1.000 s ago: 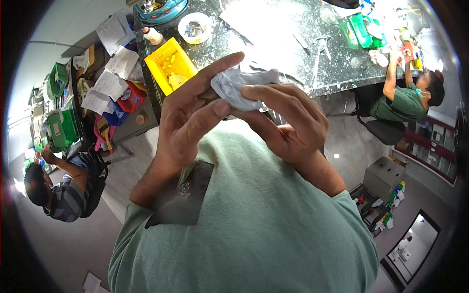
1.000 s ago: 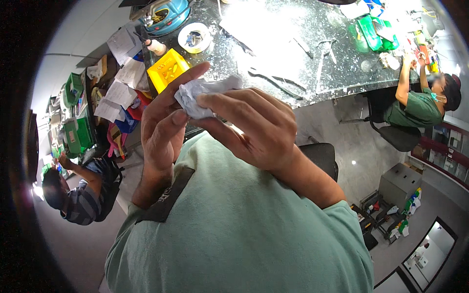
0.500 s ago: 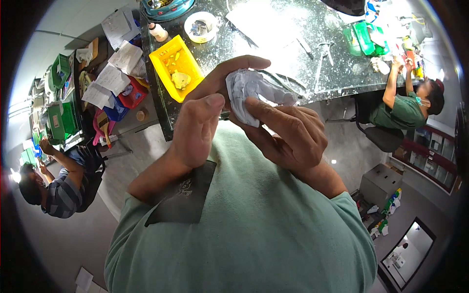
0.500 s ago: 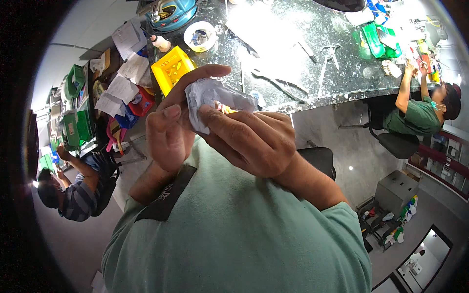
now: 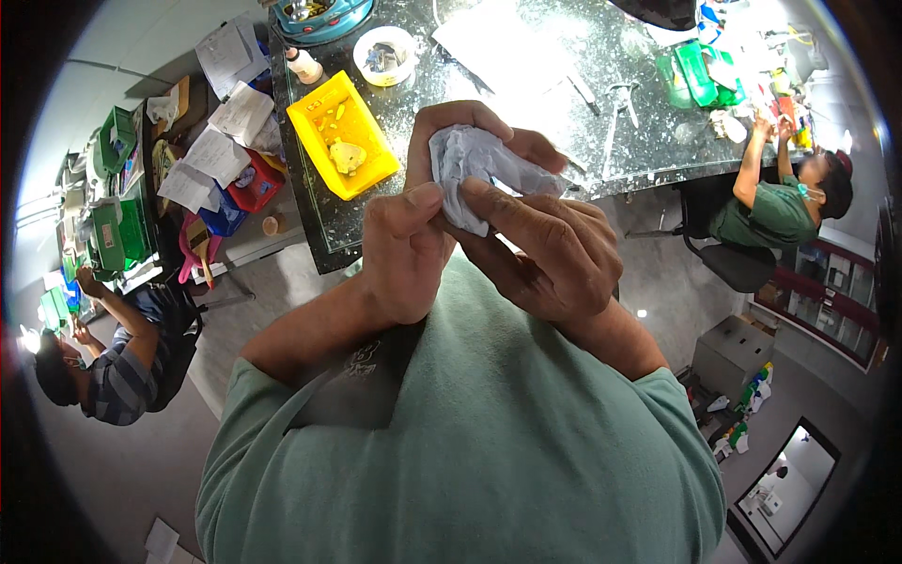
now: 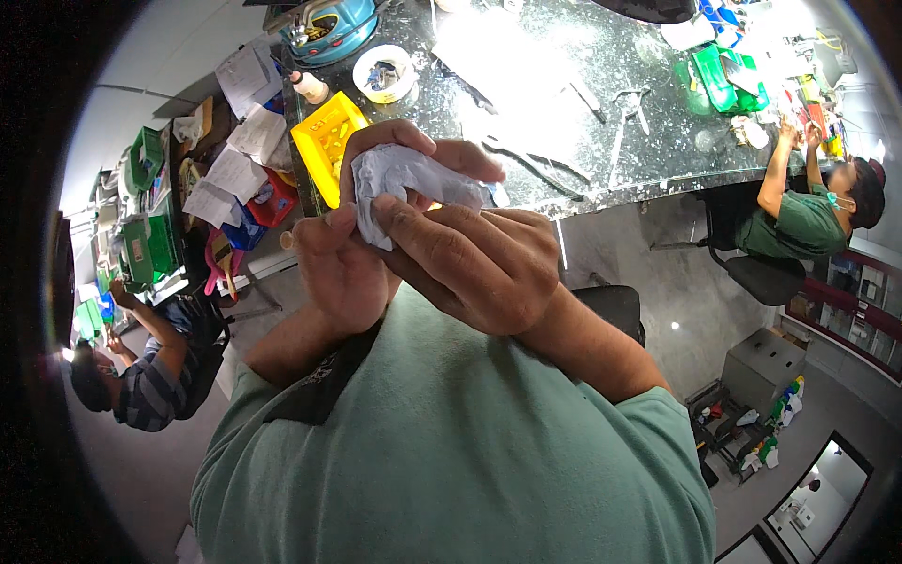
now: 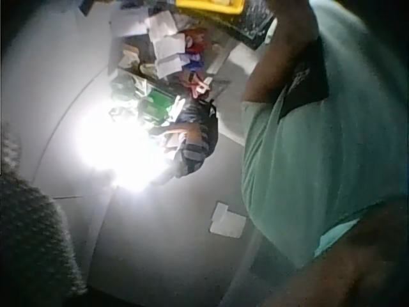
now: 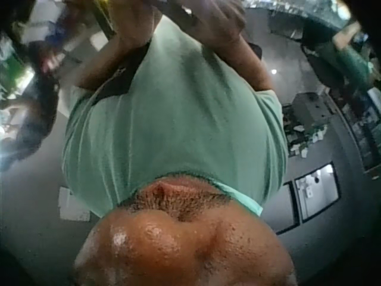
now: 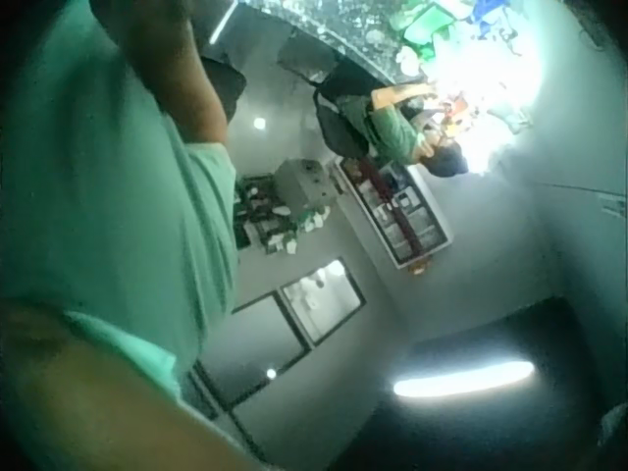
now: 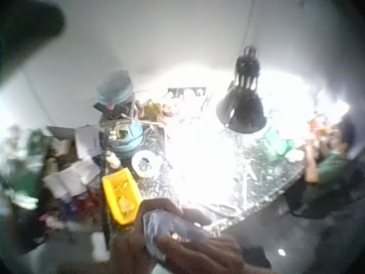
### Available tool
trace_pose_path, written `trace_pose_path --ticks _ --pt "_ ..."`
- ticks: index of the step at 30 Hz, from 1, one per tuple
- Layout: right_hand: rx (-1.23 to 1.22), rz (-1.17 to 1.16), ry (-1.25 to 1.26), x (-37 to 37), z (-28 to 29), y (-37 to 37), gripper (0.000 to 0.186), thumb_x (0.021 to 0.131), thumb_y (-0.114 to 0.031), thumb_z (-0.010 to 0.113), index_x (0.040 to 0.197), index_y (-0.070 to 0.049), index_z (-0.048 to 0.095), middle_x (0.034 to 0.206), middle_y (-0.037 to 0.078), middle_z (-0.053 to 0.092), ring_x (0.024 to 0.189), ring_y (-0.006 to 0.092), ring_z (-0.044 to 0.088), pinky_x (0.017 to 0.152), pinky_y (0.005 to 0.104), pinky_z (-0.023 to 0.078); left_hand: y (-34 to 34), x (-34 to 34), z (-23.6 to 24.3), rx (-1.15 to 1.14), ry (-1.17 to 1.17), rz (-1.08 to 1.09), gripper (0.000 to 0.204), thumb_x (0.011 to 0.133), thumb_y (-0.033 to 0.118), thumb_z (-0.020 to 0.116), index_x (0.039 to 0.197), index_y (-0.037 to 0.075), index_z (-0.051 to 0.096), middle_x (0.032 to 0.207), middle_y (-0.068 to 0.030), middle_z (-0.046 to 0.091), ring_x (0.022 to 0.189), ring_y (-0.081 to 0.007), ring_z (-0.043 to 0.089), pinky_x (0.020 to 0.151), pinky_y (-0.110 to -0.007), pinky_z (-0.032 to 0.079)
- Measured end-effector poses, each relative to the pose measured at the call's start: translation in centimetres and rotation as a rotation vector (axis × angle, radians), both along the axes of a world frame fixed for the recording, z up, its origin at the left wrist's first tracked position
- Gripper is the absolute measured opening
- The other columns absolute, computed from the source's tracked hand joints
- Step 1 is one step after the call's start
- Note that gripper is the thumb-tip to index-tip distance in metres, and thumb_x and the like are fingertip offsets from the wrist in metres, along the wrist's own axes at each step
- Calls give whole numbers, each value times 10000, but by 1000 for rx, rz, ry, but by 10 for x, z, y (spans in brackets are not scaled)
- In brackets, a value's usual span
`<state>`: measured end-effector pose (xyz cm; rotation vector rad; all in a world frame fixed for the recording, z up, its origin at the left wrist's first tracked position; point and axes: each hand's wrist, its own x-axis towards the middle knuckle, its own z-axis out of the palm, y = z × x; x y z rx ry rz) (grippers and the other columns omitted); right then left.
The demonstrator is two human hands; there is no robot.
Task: Applying adhesive to a dental cast and joining it with another prosthetic component.
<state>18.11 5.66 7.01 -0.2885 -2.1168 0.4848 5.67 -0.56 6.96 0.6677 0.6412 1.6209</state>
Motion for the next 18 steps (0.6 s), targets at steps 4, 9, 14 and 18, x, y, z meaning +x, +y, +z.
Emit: trace_pose_path --ticks 4,9,14,18 --pt "-19 -40 -67 -3 1 -2 417 714 -159 833 1063 -5 665 796 77 717 590 119 671 514 241 514 -2 -7 -13 -142 -13 -68 684 790 489 399 1298 36 337 1187 -253 501 1091 -302 563 952 -419 463" --pt "20 -76 -18 -10 -8 -2 366 777 -281 777 1046 -56 672 743 32 694 524 87 639 419 224 499 -17 -5 -49 -223 89 100 466 884 292 396 1266 29 343 1154 -225 518 1029 -250 583 899 -366 487" --pt "-44 -68 -33 -13 -7 -2 378 761 -248 787 1062 -57 660 800 35 706 565 80 654 427 213 501 -15 -5 -46 -185 126 213 305 960 134 393 1240 24 348 1128 -203 531 980 -209 599 857 -324 506" --pt "1 -75 52 -11 -10 5 362 762 -196 780 1076 -62 661 868 63 717 611 79 669 445 210 506 4 -4 -8 43 -172 62 530 956 419 282 1343 57 297 1214 -214 512 1098 -258 583 954 -356 479"
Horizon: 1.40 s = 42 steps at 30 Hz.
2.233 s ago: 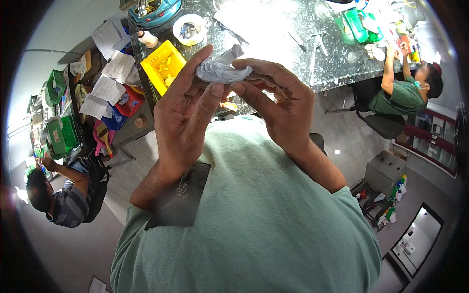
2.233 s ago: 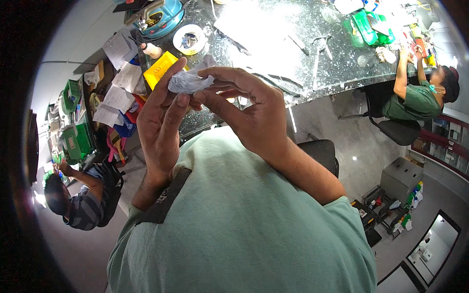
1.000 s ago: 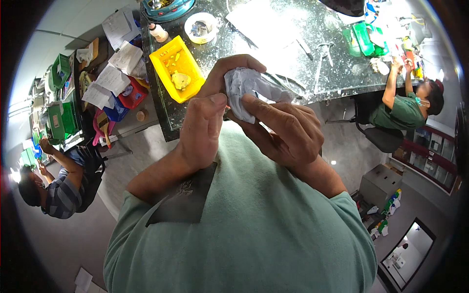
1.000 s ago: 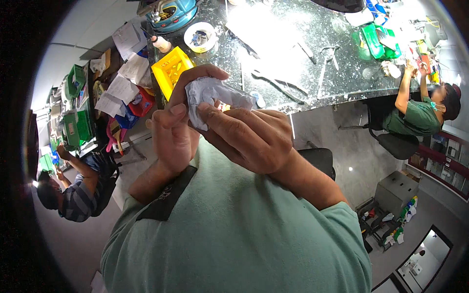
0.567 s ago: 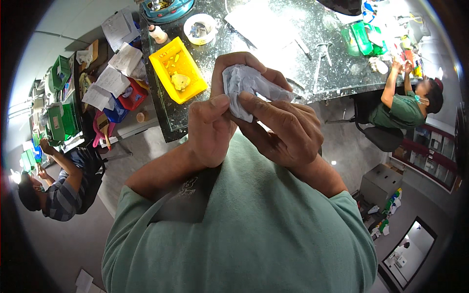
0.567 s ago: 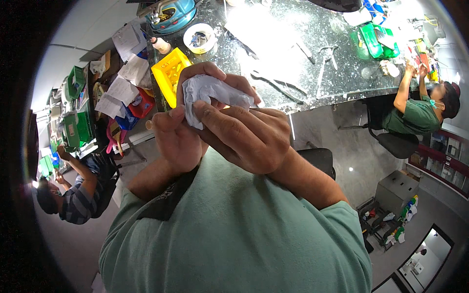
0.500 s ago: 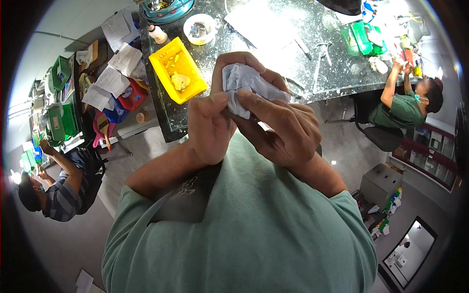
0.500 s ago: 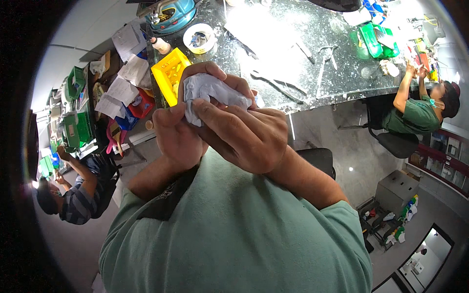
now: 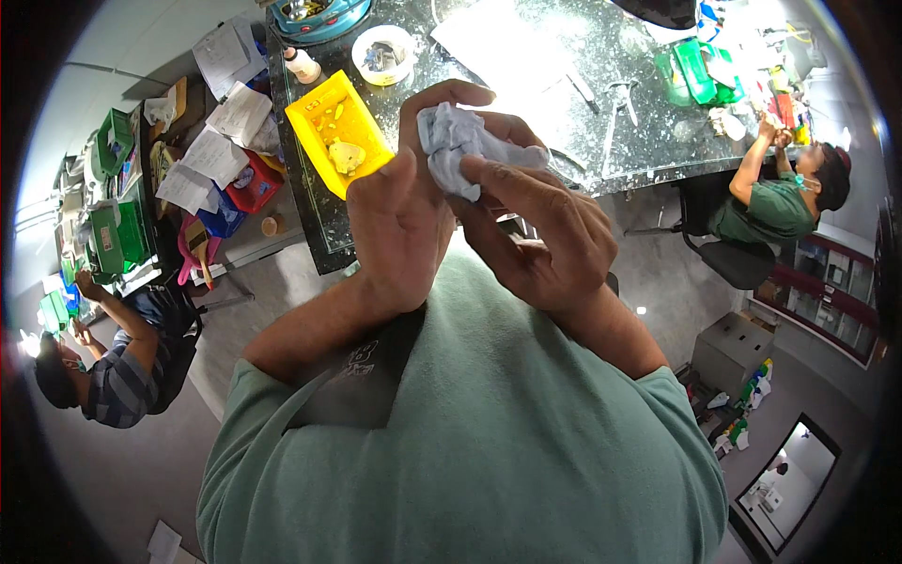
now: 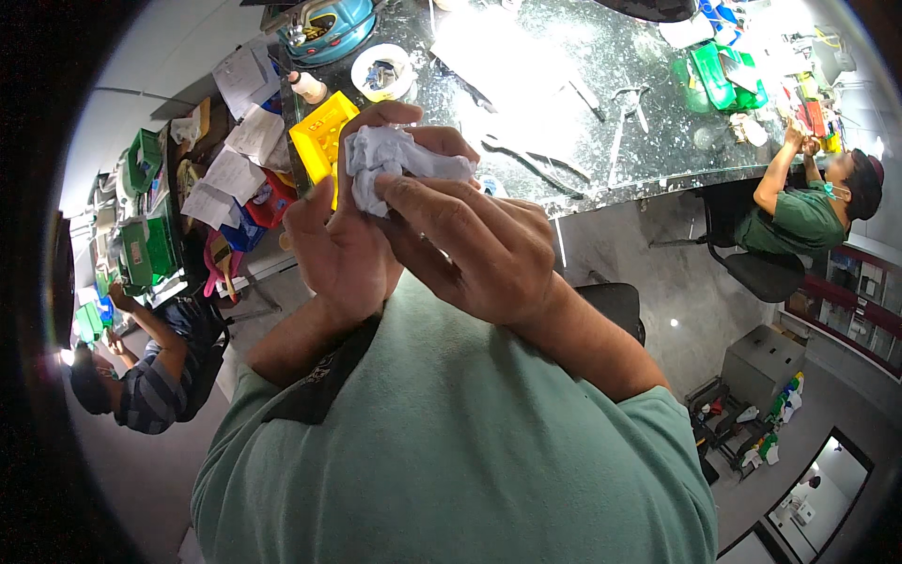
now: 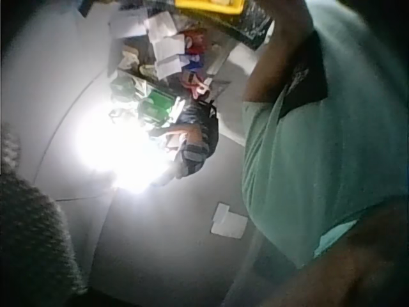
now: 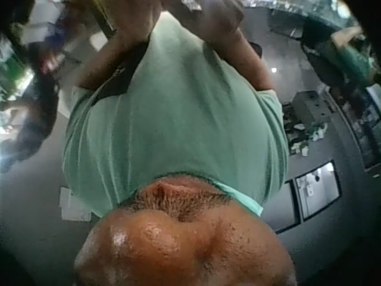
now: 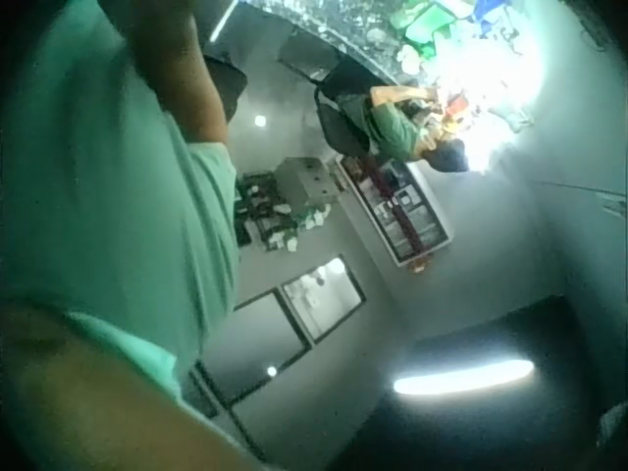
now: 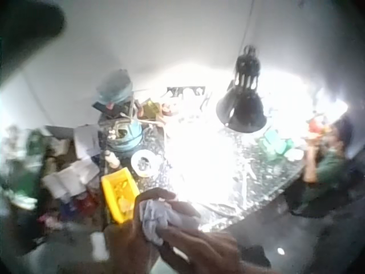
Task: Applying adhesive to a dental cast and joining it with another prosthetic component.
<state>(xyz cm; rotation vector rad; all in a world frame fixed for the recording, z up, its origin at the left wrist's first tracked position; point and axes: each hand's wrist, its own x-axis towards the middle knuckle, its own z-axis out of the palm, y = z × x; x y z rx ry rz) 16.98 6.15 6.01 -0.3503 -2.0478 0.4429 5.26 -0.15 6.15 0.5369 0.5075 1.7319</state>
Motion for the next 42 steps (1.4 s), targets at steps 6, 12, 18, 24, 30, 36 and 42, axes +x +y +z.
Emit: trace_pose_path --ticks 6,12,18,24,30,36,42 --pt "-83 5 -11 1 4 2 349 774 -155 771 1095 -66 667 949 88 725 669 120 697 504 243 551 8 -11 -10 50 183 -28 566 953 449 268 1357 54 299 1355 -261 423 1215 -372 522 1063 -505 413" --pt "-176 62 59 -1 4 1 330 767 -106 777 1072 -41 669 980 96 722 788 176 721 604 271 590 5 -8 -9 103 136 36 409 969 310 263 1305 78 285 1312 -227 456 1204 -333 537 1019 -406 456" --pt "-222 109 87 0 0 2 327 768 -79 776 1069 -13 666 981 105 720 781 170 719 636 272 593 6 -10 -21 127 130 73 448 907 361 336 1254 77 363 1285 -215 446 1228 -406 502 1068 -528 402" --pt "-401 130 90 0 -1 -1 292 771 -48 769 1037 20 669 968 107 720 753 170 719 631 264 588 3 -12 -19 65 93 39 400 895 351 354 1209 103 371 1244 -181 454 1218 -420 501 1031 -561 406" --pt "-468 124 139 0 -3 -5 287 772 -45 767 1030 29 665 966 115 719 752 171 719 641 264 588 2 -10 -10 98 86 52 329 889 205 334 1181 55 313 1182 -192 448 1147 -327 555 1005 -428 465" --pt "-354 245 69 4 -4 5 288 810 31 703 1076 84 607 1031 187 689 869 222 705 716 301 599 1 -9 -6 29 81 72 335 884 194 331 1186 51 308 1181 -195 445 1156 -328 550 1024 -423 450" --pt "-340 209 51 3 -1 6 286 796 20 718 1067 65 636 1004 154 706 856 194 698 702 293 591 1 -8 -8 28 102 82 357 865 202 355 1193 66 321 1198 -183 445 1165 -287 525 1048 -411 410"
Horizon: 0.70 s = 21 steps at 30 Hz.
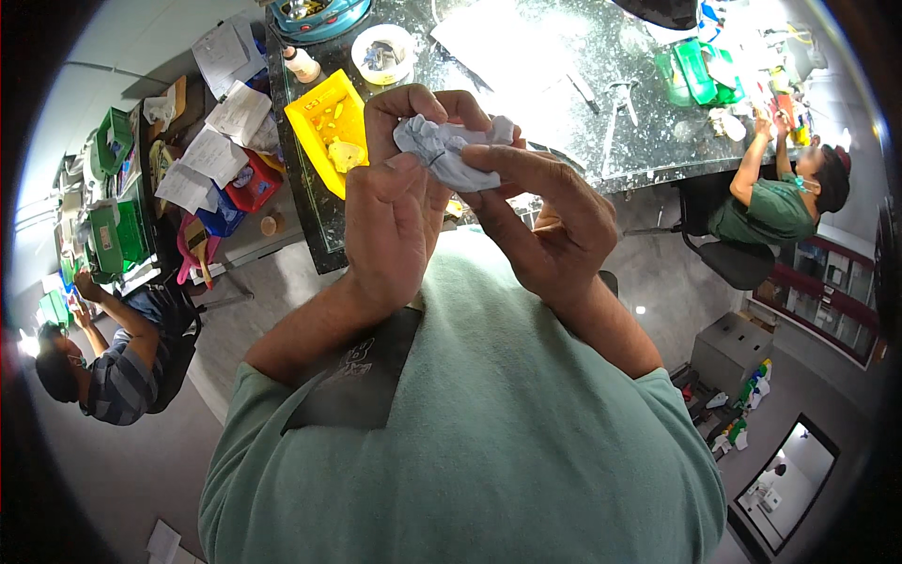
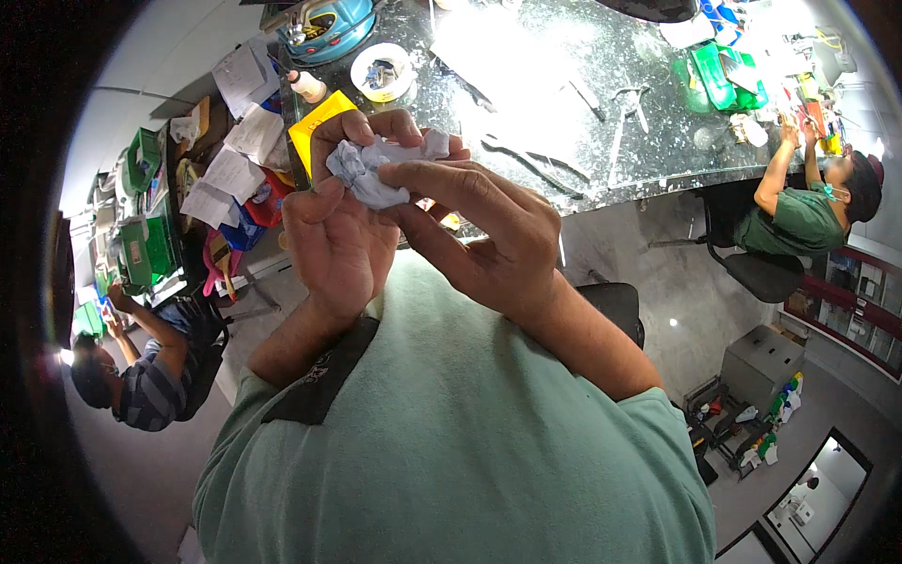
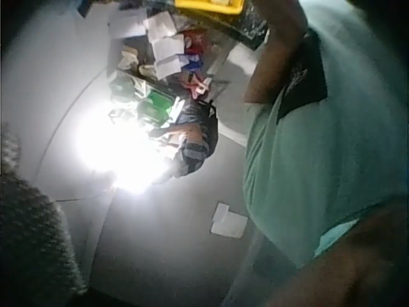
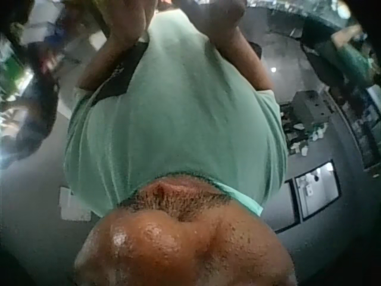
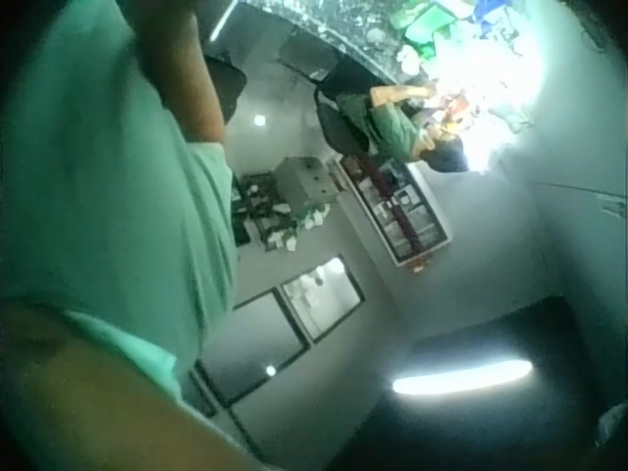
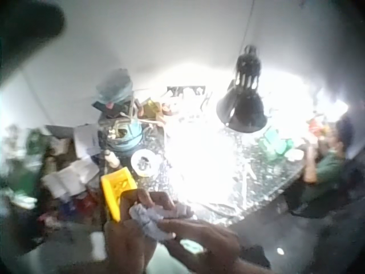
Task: Applying adhesive to a dental cast and joining it with another prosthetic component.
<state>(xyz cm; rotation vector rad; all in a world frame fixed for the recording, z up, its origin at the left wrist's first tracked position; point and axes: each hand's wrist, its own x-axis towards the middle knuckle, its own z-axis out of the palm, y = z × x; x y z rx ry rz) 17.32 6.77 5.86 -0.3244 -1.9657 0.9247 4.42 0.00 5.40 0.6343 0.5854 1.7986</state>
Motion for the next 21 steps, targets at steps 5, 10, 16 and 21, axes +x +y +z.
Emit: trace_pose_path --ticks 5,10,16,21 --pt "-17 -42 3 -2 3 0 287 786 -9 736 1060 29 659 990 120 714 818 184 704 668 282 591 -1 -2 -1 -34 73 32 391 842 246 381 1198 91 335 1207 -162 448 1178 -258 484 1055 -417 364" --pt "54 -5 9 -1 1 4 266 783 -34 748 1038 0 678 983 99 715 784 177 709 645 268 593 -3 -1 0 -29 96 42 411 823 264 396 1194 98 335 1201 -159 443 1194 -263 466 1083 -459 308" --pt "-108 -42 -53 -3 9 -1 324 770 5 738 1082 37 659 975 132 716 834 194 700 680 287 588 -1 0 1 -68 131 87 404 834 272 393 1191 95 323 1197 -165 430 1196 -272 458 1084 -475 302" --pt "112 -102 -96 -2 9 -1 290 780 -47 755 1055 -9 673 1005 100 709 802 185 708 649 274 595 -2 0 -1 -33 149 97 413 836 285 393 1195 96 317 1194 -172 428 1194 -275 458 1086 -485 292"
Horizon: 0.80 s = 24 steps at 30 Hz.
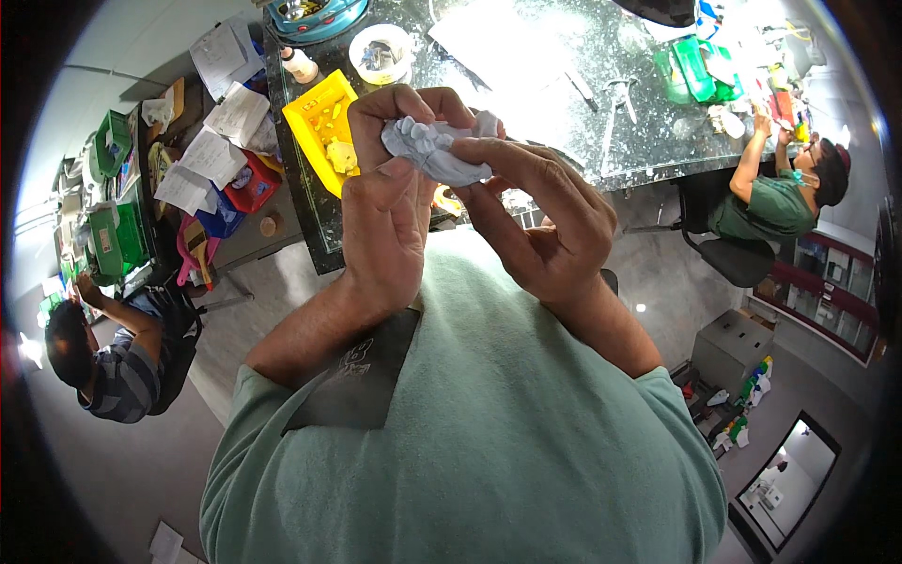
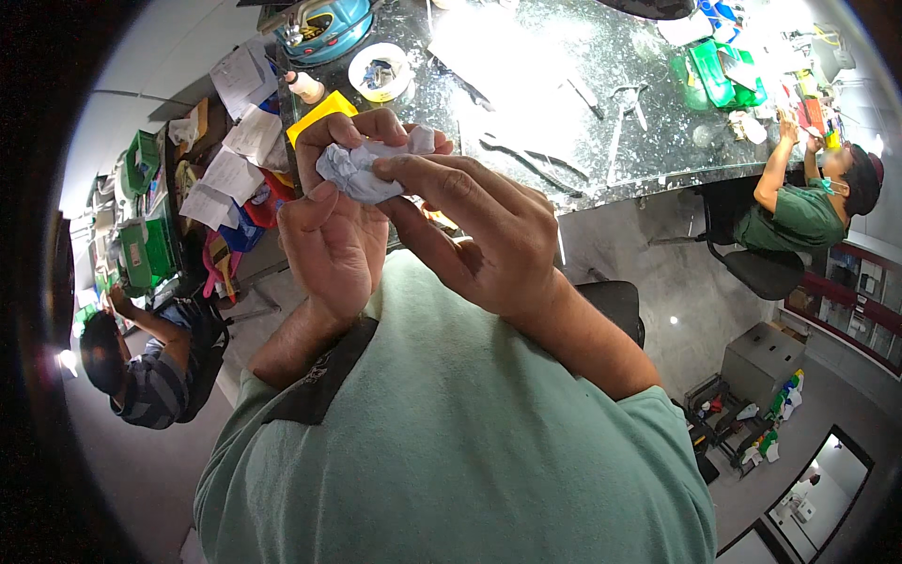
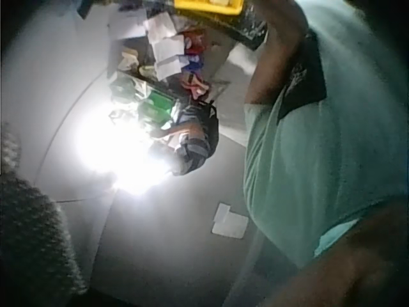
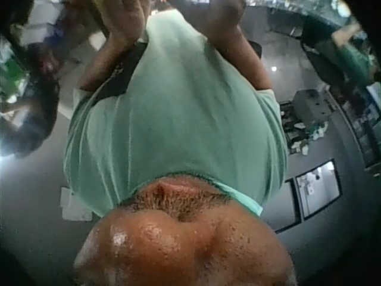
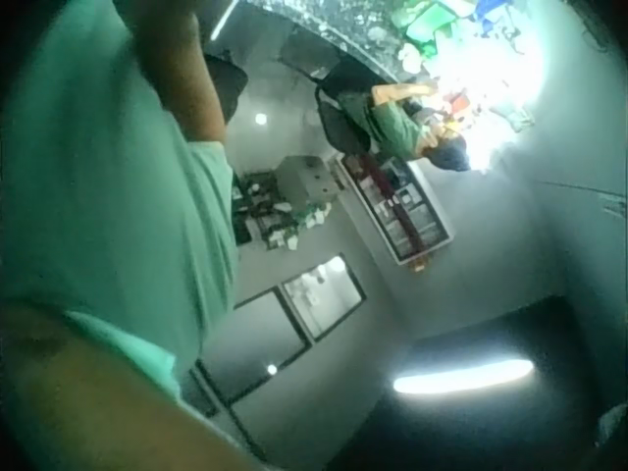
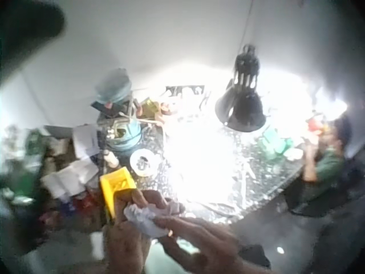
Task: Applying adhesive to a dental cast and joining it with another prosthetic component.
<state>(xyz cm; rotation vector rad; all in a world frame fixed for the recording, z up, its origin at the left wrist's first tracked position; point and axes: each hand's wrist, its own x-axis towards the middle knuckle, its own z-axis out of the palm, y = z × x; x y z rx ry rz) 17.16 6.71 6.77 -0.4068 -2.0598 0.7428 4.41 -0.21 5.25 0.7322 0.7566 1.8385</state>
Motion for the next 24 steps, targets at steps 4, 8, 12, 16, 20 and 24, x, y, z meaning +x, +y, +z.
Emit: trace_pose_path --ticks 4,8,12,16,20,24 --pt "-141 28 32 -1 -2 -3 318 786 -16 730 1092 32 656 989 131 713 846 188 699 688 289 589 0 2 1 -26 25 4 417 832 281 389 1198 98 314 1197 -174 427 1190 -273 460 1086 -488 291" --pt "-132 52 31 1 -2 -1 314 793 -17 727 1094 33 650 992 135 711 854 191 700 687 289 589 -1 3 1 -42 40 1 400 838 268 358 1196 96 310 1198 -175 425 1188 -257 458 1086 -483 290" --pt "-74 55 14 2 -4 1 316 806 -14 719 1107 38 637 1010 143 706 867 187 698 692 287 588 -1 2 -2 -20 146 12 386 874 272 307 1201 67 300 1210 -182 421 1191 -234 450 1086 -471 295" --pt "-130 -13 43 -2 -7 -2 321 784 -44 754 1083 1 646 958 113 708 774 164 704 643 265 580 -1 3 1 -93 217 20 416 928 307 287 1239 31 292 1208 -176 425 1171 -211 446 1047 -437 332" --pt "-685 16 163 -1 -1 -4 188 849 -60 708 1000 15 623 854 92 690 717 126 682 627 240 568 -2 -6 -4 -113 476 73 411 993 288 361 1268 -17 352 1153 -146 469 1090 -190 473 954 -348 387" --pt "-1154 116 161 2 0 3 169 898 -146 680 909 8 611 763 64 662 638 103 648 584 217 540 -3 -16 -2 -104 781 131 388 993 233 435 1282 -24 406 1153 -147 519 983 -199 544 859 -311 442"
